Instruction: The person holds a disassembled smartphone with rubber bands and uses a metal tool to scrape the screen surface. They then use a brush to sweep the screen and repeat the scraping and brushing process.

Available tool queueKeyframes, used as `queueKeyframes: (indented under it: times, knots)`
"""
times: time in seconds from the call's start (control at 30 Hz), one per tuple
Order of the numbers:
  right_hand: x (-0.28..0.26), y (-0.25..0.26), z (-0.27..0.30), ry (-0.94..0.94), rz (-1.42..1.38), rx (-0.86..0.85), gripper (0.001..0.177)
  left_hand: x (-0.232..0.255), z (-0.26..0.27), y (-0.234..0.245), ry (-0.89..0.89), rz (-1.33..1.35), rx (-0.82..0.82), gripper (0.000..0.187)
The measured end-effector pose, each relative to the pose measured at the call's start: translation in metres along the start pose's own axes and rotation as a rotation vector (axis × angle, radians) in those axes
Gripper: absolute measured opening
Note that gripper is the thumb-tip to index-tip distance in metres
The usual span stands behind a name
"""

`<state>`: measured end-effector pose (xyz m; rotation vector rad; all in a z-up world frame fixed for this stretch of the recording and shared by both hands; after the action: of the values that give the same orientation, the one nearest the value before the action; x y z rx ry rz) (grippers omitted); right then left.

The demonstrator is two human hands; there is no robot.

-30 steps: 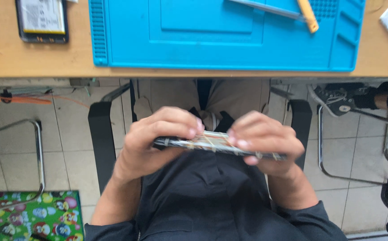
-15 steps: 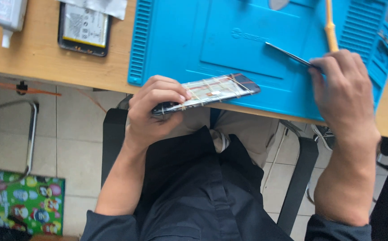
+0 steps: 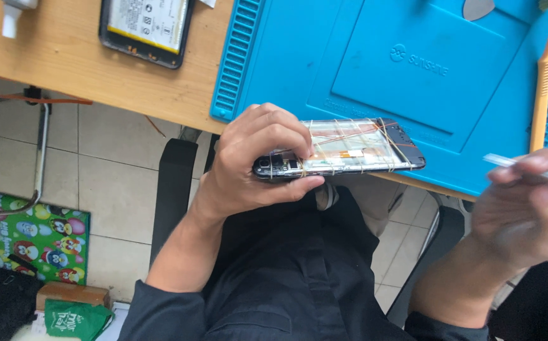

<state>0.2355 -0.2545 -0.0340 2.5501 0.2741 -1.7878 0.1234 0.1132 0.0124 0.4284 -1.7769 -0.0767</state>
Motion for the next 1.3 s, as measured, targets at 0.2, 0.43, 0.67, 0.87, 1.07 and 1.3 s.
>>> queueKeyframes:
  times: [0.2,0.43,0.67,0.87,1.07,1.3]
  knots:
    - [-0.016,-0.038,-0.001,0.122,-0.051,-0.160,0.029,0.000,-0.011,0.004,0.047,0.014,-0.042,0.025]
    - [-0.031,-0.074,-0.023,0.102,-0.069,-0.307,0.037,-0.006,-0.018,0.002,0.092,0.023,-0.044,0.026]
    - [-0.034,-0.067,-0.040,0.043,-0.131,-0.484,0.008,-0.008,-0.022,-0.004,0.124,0.020,-0.004,0.027]
    - [-0.038,-0.082,-0.039,0.093,-0.070,-0.614,0.018,-0.010,-0.025,-0.007,0.145,0.007,0.034,0.027]
    - [-0.033,-0.077,-0.042,0.114,-0.111,-0.628,0.020,-0.014,-0.022,-0.010,0.148,-0.011,0.046,0.029]
    - [-0.028,-0.076,-0.041,0.084,-0.177,-0.526,0.015,-0.015,-0.023,-0.012,0.145,-0.012,0.059,0.031]
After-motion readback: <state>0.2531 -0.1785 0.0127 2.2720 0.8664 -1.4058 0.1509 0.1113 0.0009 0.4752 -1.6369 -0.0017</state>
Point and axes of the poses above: each hand's wrist, its own z-axis away from the middle knuckle, its own y-axis out of the back of the hand, x = y × z, the point moved 4 cm from there along -z, towards the middle knuckle, and after that the axes turned 13 degrees about y, right-handed, at the moved point
